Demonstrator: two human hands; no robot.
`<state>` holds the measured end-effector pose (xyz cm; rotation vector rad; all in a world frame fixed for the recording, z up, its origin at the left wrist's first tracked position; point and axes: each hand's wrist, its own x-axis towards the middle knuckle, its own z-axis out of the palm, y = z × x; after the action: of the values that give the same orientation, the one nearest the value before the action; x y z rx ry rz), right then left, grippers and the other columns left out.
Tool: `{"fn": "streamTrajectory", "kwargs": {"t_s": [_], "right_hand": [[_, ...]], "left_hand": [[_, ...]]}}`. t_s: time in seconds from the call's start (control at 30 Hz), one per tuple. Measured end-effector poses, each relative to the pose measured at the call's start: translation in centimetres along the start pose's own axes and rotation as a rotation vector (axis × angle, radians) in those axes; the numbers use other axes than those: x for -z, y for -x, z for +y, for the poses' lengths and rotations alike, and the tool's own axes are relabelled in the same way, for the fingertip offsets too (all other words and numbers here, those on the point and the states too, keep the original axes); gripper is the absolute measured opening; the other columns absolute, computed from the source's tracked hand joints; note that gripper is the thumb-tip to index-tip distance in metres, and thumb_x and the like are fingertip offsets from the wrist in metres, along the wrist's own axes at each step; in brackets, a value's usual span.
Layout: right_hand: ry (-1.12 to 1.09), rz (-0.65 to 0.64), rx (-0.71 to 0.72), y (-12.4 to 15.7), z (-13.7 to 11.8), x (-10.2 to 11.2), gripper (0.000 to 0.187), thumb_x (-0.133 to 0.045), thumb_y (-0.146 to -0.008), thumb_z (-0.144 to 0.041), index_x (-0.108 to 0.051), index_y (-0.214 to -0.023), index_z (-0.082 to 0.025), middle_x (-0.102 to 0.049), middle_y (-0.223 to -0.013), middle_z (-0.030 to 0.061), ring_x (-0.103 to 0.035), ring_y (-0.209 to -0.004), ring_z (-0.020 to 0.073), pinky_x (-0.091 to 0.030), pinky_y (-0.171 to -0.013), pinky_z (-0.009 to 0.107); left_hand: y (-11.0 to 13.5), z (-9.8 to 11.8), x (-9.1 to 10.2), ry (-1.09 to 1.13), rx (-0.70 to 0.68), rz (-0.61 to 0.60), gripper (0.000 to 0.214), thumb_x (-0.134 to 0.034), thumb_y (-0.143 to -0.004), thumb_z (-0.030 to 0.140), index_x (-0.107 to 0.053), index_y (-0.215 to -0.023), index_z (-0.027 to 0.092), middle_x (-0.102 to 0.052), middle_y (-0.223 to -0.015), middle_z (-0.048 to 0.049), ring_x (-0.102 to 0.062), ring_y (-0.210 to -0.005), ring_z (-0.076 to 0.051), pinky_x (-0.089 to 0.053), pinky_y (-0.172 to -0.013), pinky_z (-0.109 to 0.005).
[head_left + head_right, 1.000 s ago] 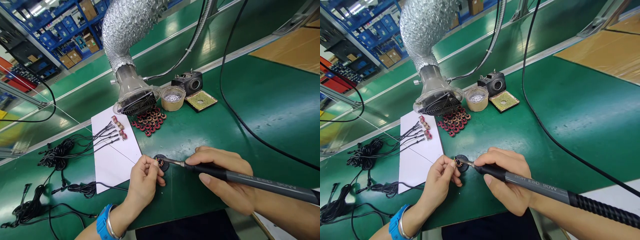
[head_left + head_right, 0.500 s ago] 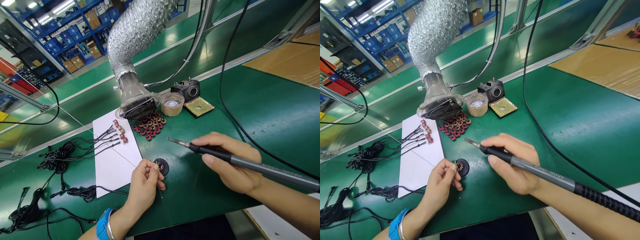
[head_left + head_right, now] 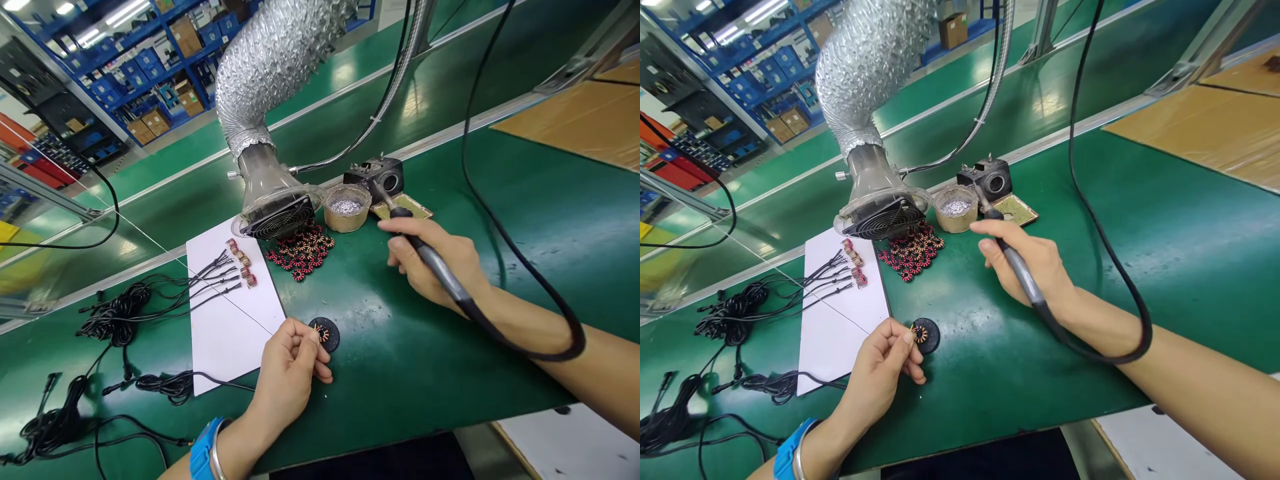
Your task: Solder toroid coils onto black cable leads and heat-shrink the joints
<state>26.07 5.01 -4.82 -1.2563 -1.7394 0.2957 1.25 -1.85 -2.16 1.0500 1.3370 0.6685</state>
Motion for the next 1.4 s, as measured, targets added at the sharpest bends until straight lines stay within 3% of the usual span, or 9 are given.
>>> {"fn": "streamTrajectory", "kwargs": {"t_s": [0.13,0.23,0.37,0.47,0.63,0.8,1.03,1.2,1.4], "right_hand": [[-0.084,-0.092,0.153,1.7,-2.3,-0.9,0.013,-0.052,-0.092,-0.018,-0.058,-0.102,-0.023,-0.066,-0.077,-0.0007,-0.064,-0.062,0.0113,-0.05,-0.061,0.021],[-0.187,-0.217,0.297,2.6,-3.6,-2.1,0.014,-0.058,-0.086,-0.017,-0.055,-0.099,-0.02,-0.064,-0.077,0.0009,-0.062,-0.066,0.013,-0.05,-0.063,0.024],[-0.212,-0.391,0.316,3.1,-4.7,-3.5,0.022,-0.057,-0.082,-0.017,-0.052,-0.103,-0.017,-0.06,-0.076,0.002,-0.056,-0.067,0.0148,-0.047,-0.061,0.026],[-0.217,-0.465,0.325,3.3,-5.1,-4.5,0.022,-0.054,-0.082,-0.013,-0.052,-0.103,-0.017,-0.061,-0.081,0.0039,-0.057,-0.073,0.0159,-0.047,-0.067,0.026],[-0.203,-0.422,0.341,4.0,-5.1,-5.7,0.017,-0.048,-0.085,-0.01,-0.052,-0.099,-0.02,-0.058,-0.076,0.0013,-0.051,-0.069,0.0146,-0.042,-0.062,0.024],[-0.194,-0.385,0.366,4.6,-5.1,-5.9,0.014,-0.046,-0.089,-0.01,-0.047,-0.099,-0.02,-0.06,-0.082,0.0027,-0.052,-0.071,0.0157,-0.044,-0.064,0.026],[-0.296,-0.361,0.251,4.5,-5.2,-5.5,0.023,-0.051,-0.079,-0.009,-0.045,-0.098,-0.02,-0.054,-0.072,-0.0029,-0.051,-0.06,0.0105,-0.043,-0.056,0.02],[-0.317,-0.323,0.219,4.6,-5.3,-5.3,0.032,-0.051,-0.073,-0.013,-0.043,-0.103,-0.021,-0.053,-0.076,-0.0013,-0.053,-0.061,0.0108,-0.046,-0.058,0.021],[-0.288,-0.278,0.316,3.9,-5.5,-4.7,0.037,-0.052,-0.072,-0.017,-0.045,-0.107,-0.02,-0.055,-0.079,0.0013,-0.054,-0.066,0.0141,-0.046,-0.058,0.025]], "left_hand": [[0.4,0.2,0.6,-0.039,0.017,-0.068,0.025,-0.051,-0.091,0.041,-0.049,-0.082,0.018,-0.061,-0.07,0.0017,-0.06,-0.053,-0.009,-0.049,-0.054,-0.021],[0.7,0.5,0.9,-0.096,0.055,-0.1,0.022,-0.054,-0.089,0.039,-0.047,-0.084,0.019,-0.058,-0.07,0.0031,-0.059,-0.051,-0.008,-0.046,-0.051,-0.02],[1.0,1.1,1.0,-0.225,0.068,-0.085,0.024,-0.059,-0.086,0.035,-0.042,-0.097,0.023,-0.045,-0.063,0.0097,-0.052,-0.043,-0.008,-0.038,-0.043,-0.018],[1.2,1.2,1.0,-0.437,-0.011,-0.066,0.034,-0.059,-0.085,0.033,-0.041,-0.112,0.022,-0.044,-0.059,0.0098,-0.051,-0.044,-0.011,-0.034,-0.043,-0.02],[1.1,0.3,0.8,-0.878,-0.181,-0.078,0.039,-0.049,-0.088,0.024,-0.04,-0.126,0.018,-0.063,-0.068,-0.0003,-0.063,-0.059,-0.021,-0.038,-0.051,-0.027],[0.8,-0.5,0.7,-1.106,-0.203,-0.062,0.037,-0.041,-0.092,0.023,-0.035,-0.129,0.02,-0.072,-0.086,-0.0066,-0.071,-0.069,-0.027,-0.046,-0.057,-0.032],[0.9,-0.5,0.6,-1.139,-0.208,-0.055,0.037,-0.044,-0.092,0.024,-0.038,-0.128,0.018,-0.072,-0.078,-0.0052,-0.071,-0.068,-0.027,-0.048,-0.058,-0.032],[0.7,-0.9,0.7,-1.113,-0.232,-0.048,0.043,-0.046,-0.088,0.019,-0.04,-0.13,0.016,-0.07,-0.077,-0.0052,-0.069,-0.067,-0.026,-0.045,-0.057,-0.031],[1.1,0.0,1.6,-0.691,-0.28,-0.091,0.035,-0.057,-0.085,0.026,-0.053,-0.118,0.021,-0.06,-0.072,0.002,-0.056,-0.056,-0.014,-0.038,-0.053,-0.023]]}}
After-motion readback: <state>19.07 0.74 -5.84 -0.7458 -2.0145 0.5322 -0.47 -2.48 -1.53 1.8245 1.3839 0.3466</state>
